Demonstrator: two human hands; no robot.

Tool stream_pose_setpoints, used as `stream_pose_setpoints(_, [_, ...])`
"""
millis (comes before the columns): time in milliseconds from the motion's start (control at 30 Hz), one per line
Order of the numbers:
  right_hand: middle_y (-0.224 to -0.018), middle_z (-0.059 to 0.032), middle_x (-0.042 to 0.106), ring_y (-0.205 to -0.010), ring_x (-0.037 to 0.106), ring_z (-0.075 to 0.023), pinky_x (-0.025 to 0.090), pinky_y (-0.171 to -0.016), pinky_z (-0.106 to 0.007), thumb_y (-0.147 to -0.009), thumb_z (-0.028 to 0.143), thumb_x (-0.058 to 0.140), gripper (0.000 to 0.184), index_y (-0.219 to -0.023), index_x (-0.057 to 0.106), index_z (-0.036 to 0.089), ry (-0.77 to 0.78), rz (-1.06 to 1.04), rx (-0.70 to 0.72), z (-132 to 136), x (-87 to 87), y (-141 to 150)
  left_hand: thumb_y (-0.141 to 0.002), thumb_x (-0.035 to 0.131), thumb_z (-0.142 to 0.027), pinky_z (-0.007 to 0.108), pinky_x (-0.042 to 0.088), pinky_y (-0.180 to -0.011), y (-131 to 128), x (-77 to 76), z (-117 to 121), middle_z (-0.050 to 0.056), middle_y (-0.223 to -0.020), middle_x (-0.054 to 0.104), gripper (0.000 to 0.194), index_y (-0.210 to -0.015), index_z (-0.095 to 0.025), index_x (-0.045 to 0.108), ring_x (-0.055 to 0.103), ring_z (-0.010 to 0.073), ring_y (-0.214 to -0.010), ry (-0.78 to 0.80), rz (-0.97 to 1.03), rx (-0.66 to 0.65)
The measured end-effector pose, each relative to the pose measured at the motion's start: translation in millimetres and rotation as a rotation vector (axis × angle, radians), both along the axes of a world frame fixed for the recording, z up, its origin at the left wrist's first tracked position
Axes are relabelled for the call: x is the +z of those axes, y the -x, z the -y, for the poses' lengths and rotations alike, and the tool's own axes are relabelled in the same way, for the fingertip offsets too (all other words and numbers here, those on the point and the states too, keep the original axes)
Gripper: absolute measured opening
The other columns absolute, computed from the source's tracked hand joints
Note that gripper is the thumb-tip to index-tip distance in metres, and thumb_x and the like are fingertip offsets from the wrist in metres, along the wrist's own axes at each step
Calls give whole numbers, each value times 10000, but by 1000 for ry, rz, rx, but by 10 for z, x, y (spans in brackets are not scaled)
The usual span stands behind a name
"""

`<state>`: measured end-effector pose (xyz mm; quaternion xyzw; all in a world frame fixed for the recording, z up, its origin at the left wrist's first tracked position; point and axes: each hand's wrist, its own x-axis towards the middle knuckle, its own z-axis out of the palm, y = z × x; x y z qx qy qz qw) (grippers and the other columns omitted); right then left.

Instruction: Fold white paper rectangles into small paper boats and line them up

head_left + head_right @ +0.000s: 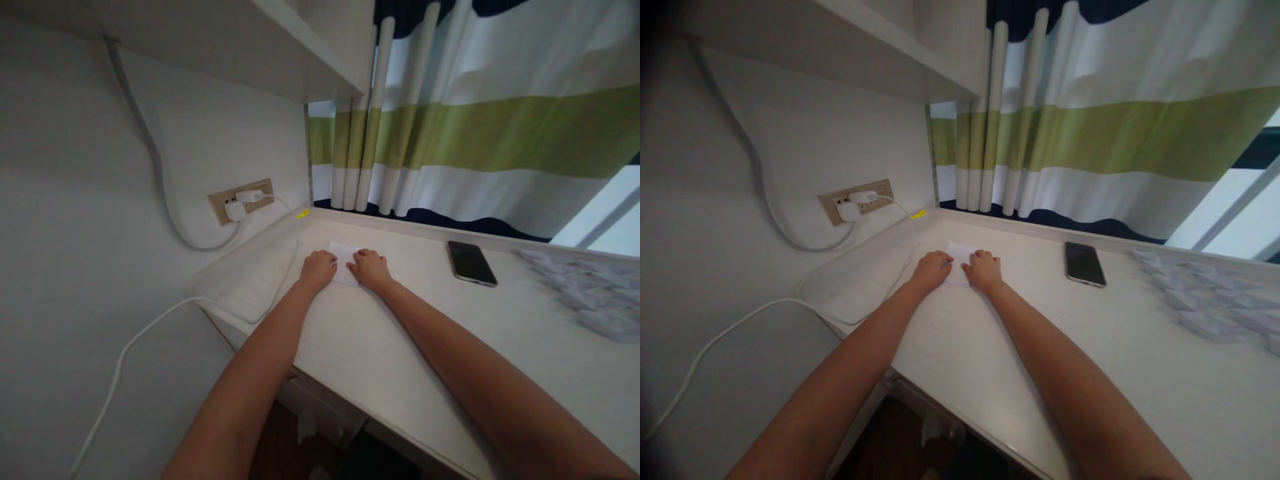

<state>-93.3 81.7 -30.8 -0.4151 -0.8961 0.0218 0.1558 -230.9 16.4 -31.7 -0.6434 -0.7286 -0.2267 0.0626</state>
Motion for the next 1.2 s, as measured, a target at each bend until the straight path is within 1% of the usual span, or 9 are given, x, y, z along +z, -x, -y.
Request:
stream_pose_setpoints(200, [-1037,-135,537,-981,446,-271,331,-786,-382,-780,421,430,362,-1019,595,204,-16,-53,-37,26,6,1,-751,447,-251,348,383,-789,-4,-11,-5,103,-1007,582,260,-932,-171,615,505,224,-925,3,-14,21])
stream_pose_setpoints(300, [-939,-118,582,-898,492,-233,342,-769,-334,-773,374,455,349,-1055,580,209,17,-124,5,7,-7,-8,-744,459,-250,343,381,-807,5,-20,-6,99,-1009,570,249,-926,-167,607,504,218,-935,-4,15,16])
stream_pose_setpoints(500, [-665,2,557,-613,499,-126,384,-635,-249,-718,262,507,380,-1091,516,190,199,-600,70,-124,-95,-42,-692,525,-200,314,393,-813,71,-53,-35,99,-1032,529,343,-1032,-154,516,513,174,-910,-156,254,40])
stream_pose_setpoints(633, [-568,72,465,-520,462,-96,383,-533,-216,-643,306,569,564,-1167,397,185,383,-911,134,-180,-115,-36,-685,547,-231,305,415,-745,108,-39,-58,94,-963,559,429,-1096,-146,459,532,154,-810,-265,474,140])
stream_pose_setpoints(733, [-553,91,451,-494,450,-84,375,-502,-203,-601,325,604,676,-1202,331,181,490,-1023,197,-172,-58,-24,-684,552,-249,288,423,-697,123,-13,-73,75,-846,596,351,-1014,-133,528,544,142,-727,-290,676,155])
stream_pose_setpoints(833, [-539,83,475,-500,469,-84,385,-505,-203,-586,328,624,655,-1166,372,160,562,-1064,217,-148,46,-51,-658,571,-229,267,432,-646,127,15,-87,53,-731,612,304,-942,-120,577,555,135,-665,-315,981,97])
stream_pose_setpoints(967, [-537,64,530,-513,507,-92,419,-524,-220,-575,307,652,618,-1123,419,141,627,-1077,187,-120,199,-197,-587,637,-243,269,443,-636,59,93,-92,46,-734,636,408,-971,-117,588,568,125,-636,-338,1346,-53])
stream_pose_setpoints(1067, [-547,44,560,-519,527,-97,442,-531,-233,-568,283,670,553,-1059,475,123,662,-1084,141,-81,298,-399,-548,664,-240,272,448,-665,-94,185,-87,54,-783,649,386,-912,-119,622,575,125,-670,-335,1436,-124])
stream_pose_setpoints(1200, [-562,10,585,-528,542,-105,460,-534,-240,-543,251,690,348,-839,568,114,720,-1111,47,22,383,-797,-546,660,-210,260,453,-663,-452,267,-98,50,-785,655,324,-857,-120,645,575,124,-680,-283,1478,-173])
